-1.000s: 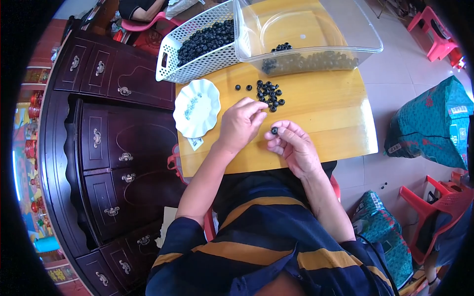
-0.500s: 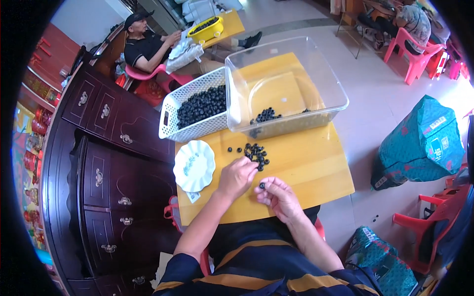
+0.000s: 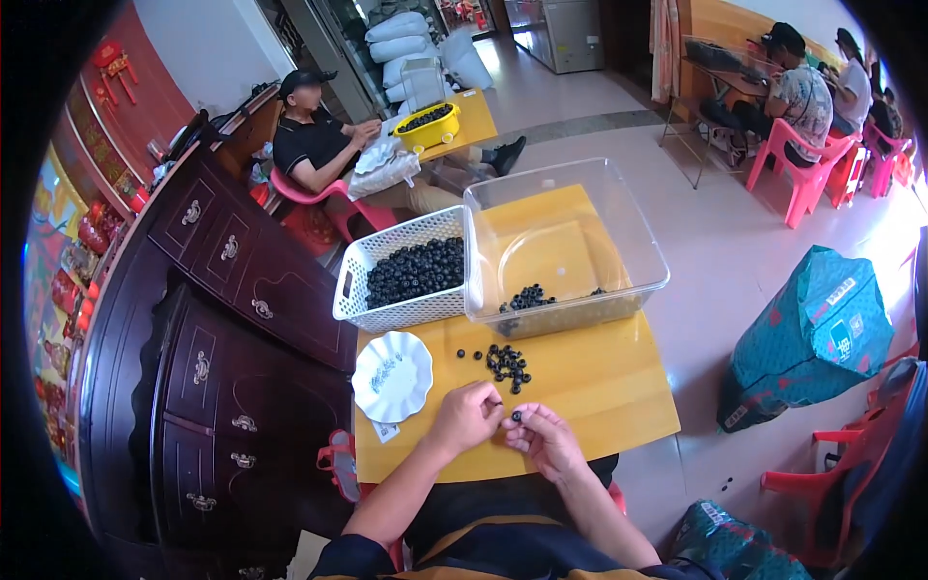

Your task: Peeling and sorting small black seeds or fruit by hand at a table.

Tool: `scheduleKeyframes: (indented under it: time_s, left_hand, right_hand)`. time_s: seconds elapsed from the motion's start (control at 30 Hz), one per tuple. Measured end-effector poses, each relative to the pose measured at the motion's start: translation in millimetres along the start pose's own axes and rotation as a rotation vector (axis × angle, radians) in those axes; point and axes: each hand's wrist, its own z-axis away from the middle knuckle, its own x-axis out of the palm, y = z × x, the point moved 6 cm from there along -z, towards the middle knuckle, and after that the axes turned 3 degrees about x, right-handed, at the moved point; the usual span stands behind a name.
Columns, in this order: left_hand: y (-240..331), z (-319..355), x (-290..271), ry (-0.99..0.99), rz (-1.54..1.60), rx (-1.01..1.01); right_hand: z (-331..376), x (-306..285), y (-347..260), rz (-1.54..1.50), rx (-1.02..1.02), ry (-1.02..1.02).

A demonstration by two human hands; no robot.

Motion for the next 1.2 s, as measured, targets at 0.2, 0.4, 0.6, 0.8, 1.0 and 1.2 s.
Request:
scheduleKeyframes:
  time_s: [0.2,0.4,0.6,0.8,1.0,1.2]
  left_hand:
    - [-17.0,24.4,12.4,-0.098,0.437,-0.233]
    - [-4.8,34.3,15.1,0.000,0.781,-0.256]
    - [-17.6,46.6,9.0,-0.028,0.636,-0.287]
    - [-4.2,38.4,-15.5,0.071,0.535,-0.287]
    - [24.5,21.2,-30.4,0.113,0.253,0.051]
    - [33.7,24.7,-27.5,0.131,0.154,0.179]
  right_hand:
    - [-1.1,-3.1,4.8,0.000,0.004,0.002]
    - [-3.1,-4.6,3.9,0.014,-0.007,0.018]
    - [3.0,-2.6,3.9,0.011,-0.016,0.047]
    - [3.8,-0.9,3.4,0.088,-0.022,0.119]
    - [-2.4,0.0,1.4,0.130,-0.010,0.080]
    - [1.9,5.2,3.6,0.124,-0.012,0.012]
